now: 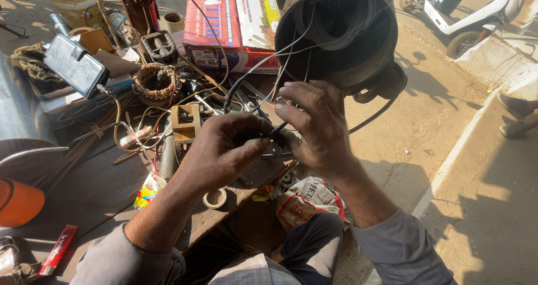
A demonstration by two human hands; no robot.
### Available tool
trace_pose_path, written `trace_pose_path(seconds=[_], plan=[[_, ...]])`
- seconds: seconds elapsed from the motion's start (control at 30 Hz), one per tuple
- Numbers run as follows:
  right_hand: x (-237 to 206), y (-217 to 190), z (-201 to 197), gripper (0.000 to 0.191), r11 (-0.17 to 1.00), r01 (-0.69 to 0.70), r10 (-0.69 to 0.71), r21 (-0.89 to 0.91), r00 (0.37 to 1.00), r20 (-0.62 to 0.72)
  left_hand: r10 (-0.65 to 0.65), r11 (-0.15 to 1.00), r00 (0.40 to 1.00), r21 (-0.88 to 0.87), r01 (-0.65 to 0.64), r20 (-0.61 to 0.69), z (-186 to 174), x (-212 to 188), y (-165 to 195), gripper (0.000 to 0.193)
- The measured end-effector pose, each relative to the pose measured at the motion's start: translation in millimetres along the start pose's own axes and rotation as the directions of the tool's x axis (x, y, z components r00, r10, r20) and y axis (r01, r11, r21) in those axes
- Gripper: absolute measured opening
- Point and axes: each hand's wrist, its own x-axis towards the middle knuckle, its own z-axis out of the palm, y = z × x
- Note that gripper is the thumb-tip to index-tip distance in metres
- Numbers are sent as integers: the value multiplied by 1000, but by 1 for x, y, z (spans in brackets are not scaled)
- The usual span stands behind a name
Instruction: The person strips the ends of several wires, twists them together, and wraps the connections with black and yellow electrical tape. The person handles multiple wire pairs and secures each joint with tape.
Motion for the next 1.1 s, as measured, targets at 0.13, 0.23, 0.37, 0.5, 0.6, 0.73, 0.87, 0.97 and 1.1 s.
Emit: trace_pose_path(seconds=[0.13,0.23,0.37,0.5,0.6,0.73,0.87,0.97,1.1], plan=[[-3,-11,-16,31,981,-28,31,190,999,-11,3,999,998,44,-1,-57,-1,-2,-1,20],[6,-11,-30,23,970,-26,20,240,999,26,125,970,987,220,-101,-98,1,-5,-1,18],[29,4,-23,13,958,-133,107,254,988,116,554,690,827,611,-389,-99,11,-13,-3,20],[45,4,-12,8,953,-281,243,112,932,268,685,532,720,749,-395,-107,17,-13,-7,31],[55,-1,-5,5,950,-309,303,-36,893,332,664,424,747,811,-403,25,11,-11,-9,40],[58,-1,-16,12,961,-263,217,91,913,346,637,467,771,792,-392,6,11,-7,-7,35],[44,10,-38,39,872,-230,39,432,913,406,245,907,958,383,-174,-147,11,-2,-7,23],[30,12,-30,49,953,-142,46,269,941,334,-6,999,998,43,8,-56,4,5,-8,20],[11,5,-3,53,990,-94,80,105,988,130,-24,995,999,-100,26,24,-2,8,-9,20]])
